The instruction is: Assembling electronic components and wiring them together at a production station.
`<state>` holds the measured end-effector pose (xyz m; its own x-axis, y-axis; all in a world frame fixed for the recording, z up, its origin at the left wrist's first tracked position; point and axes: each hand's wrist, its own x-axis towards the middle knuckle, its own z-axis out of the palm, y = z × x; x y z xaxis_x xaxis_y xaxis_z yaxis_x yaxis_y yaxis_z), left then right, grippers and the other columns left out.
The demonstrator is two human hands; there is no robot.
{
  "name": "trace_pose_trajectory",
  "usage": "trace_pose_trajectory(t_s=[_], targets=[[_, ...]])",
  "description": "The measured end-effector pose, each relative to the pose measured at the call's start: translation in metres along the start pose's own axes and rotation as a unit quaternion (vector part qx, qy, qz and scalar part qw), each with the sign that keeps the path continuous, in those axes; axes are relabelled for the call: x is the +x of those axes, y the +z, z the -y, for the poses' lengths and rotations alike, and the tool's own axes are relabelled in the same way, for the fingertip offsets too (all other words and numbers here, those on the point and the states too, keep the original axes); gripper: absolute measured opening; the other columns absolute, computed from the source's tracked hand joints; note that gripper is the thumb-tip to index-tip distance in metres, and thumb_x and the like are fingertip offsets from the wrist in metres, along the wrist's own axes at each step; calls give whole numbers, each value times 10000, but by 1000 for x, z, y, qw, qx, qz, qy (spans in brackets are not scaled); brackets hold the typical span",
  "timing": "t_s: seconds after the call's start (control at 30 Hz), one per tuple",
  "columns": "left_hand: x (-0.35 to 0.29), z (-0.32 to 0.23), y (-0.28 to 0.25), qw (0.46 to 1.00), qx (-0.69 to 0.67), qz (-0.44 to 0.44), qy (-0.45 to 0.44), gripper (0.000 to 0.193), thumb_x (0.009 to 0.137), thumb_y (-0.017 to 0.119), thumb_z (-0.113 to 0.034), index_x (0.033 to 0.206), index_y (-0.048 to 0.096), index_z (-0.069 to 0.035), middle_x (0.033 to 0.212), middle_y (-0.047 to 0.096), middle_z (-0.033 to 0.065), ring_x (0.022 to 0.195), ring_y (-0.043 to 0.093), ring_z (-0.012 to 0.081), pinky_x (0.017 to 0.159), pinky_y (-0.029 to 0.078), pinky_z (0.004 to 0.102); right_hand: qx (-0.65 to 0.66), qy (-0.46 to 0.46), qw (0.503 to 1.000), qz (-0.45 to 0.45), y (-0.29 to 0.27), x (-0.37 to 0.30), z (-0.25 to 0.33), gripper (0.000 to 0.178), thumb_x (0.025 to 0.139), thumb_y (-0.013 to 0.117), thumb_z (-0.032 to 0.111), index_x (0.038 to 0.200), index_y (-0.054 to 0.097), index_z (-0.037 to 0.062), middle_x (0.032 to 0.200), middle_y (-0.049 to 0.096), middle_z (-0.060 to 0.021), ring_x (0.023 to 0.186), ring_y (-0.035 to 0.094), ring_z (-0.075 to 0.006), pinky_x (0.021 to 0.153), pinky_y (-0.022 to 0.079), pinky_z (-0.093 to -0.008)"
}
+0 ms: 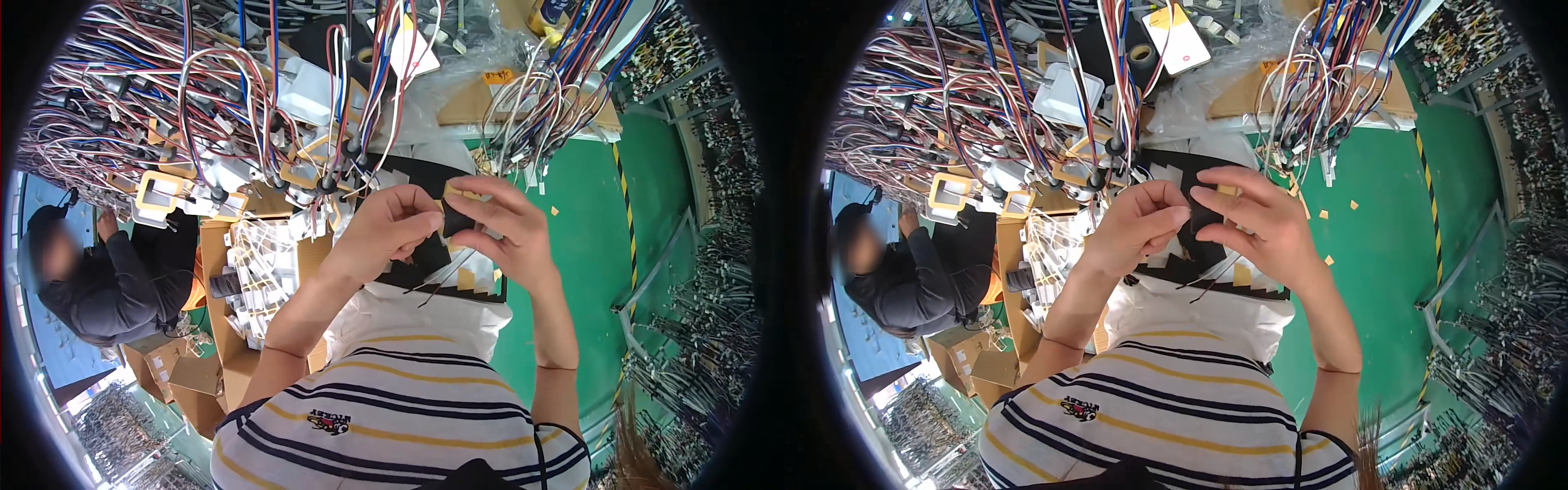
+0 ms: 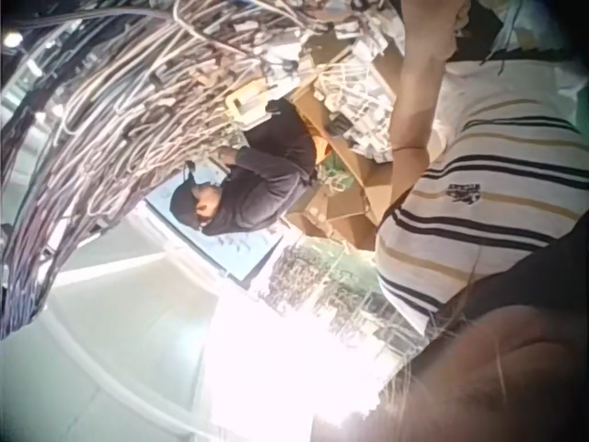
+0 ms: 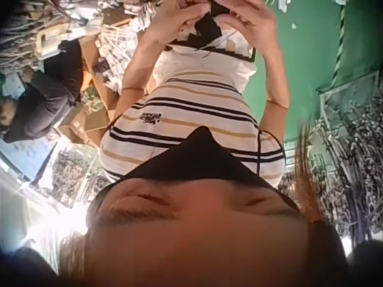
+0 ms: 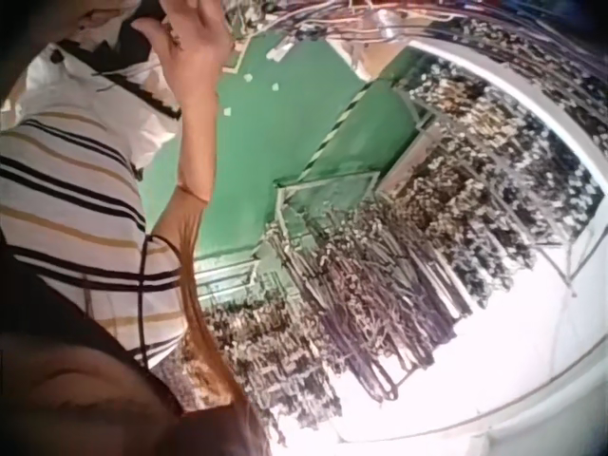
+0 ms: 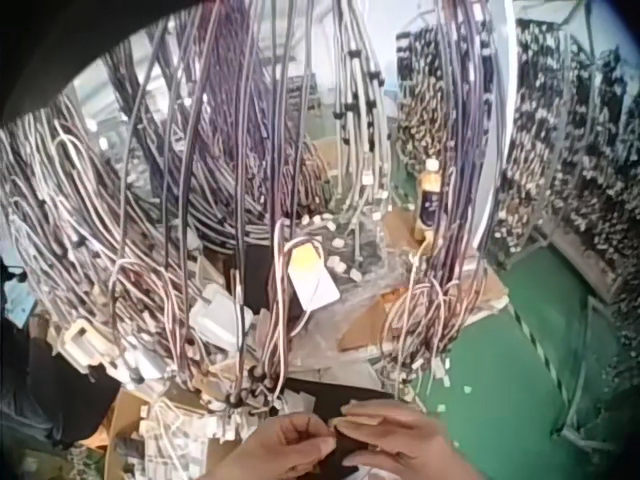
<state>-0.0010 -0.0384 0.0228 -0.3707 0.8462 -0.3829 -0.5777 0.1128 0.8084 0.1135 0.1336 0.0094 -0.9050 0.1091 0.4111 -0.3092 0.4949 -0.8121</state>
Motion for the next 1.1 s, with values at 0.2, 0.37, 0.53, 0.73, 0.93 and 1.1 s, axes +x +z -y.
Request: trace_pose_trajectory(t_s=[0.2, 0.37, 0.53, 0.73, 0.93, 1.1], targets=[[0, -2, 5, 990, 115, -74, 39, 94, 854, 622, -103, 881, 575, -27, 718, 561, -32, 591, 474, -4, 471, 326, 160, -95, -22, 995, -32, 5, 3, 1, 461, 624, 776, 118, 1064, 658, 48, 1073, 641, -92, 883, 633, -251, 697, 532, -306], [2, 7, 11, 984, 125, -108, 70, 69, 843, 626, -74, 822, 566, -47, 671, 502, -71, 536, 388, -26, 442, 265, 145, -144, -6, 989, -31, 12, -3, -3, 386, 644, 762, 142, 1005, 668, 45, 1034, 657, -89, 887, 641, -251, 727, 534, -325], [2, 23, 0, 984, 137, -105, 54, 54, 847, 615, -51, 852, 562, -43, 680, 507, -70, 566, 418, -27, 467, 292, 137, -204, -50, 977, -36, 24, -9, -8, 317, 686, 708, 164, 983, 630, 84, 910, 639, -43, 739, 618, -223, 600, 509, -309], [-5, 32, -4, 978, 160, -105, 77, 62, 841, 620, -22, 860, 561, -13, 757, 558, -34, 639, 481, -10, 551, 380, 141, -232, 10, 973, 16, 40, -22, -3, 233, 751, 613, 106, 980, 578, 83, 826, 615, -71, 696, 618, -244, 559, 496, -339], [-15, 19, -30, 996, 45, 45, 65, 438, 893, 532, -449, 1013, 539, -28, 936, 589, 66, 875, 585, 145, 718, 469, 268, -35, 17, 999, -5, 40, -29, 21, 261, 725, 603, 14, 978, 584, 79, 825, 637, -107, 711, 627, -292, 575, 501, -382], [5, 43, -16, 983, 100, 50, 143, 646, 863, 514, -527, 1270, 428, -34, 1246, 488, 113, 1256, 374, 201, 992, 343, 354, 189, -45, 978, 71, 58, -28, 54, 156, 794, 619, 50, 948, 598, 70, 774, 615, -96, 662, 595, -290, 563, 458, -365]])
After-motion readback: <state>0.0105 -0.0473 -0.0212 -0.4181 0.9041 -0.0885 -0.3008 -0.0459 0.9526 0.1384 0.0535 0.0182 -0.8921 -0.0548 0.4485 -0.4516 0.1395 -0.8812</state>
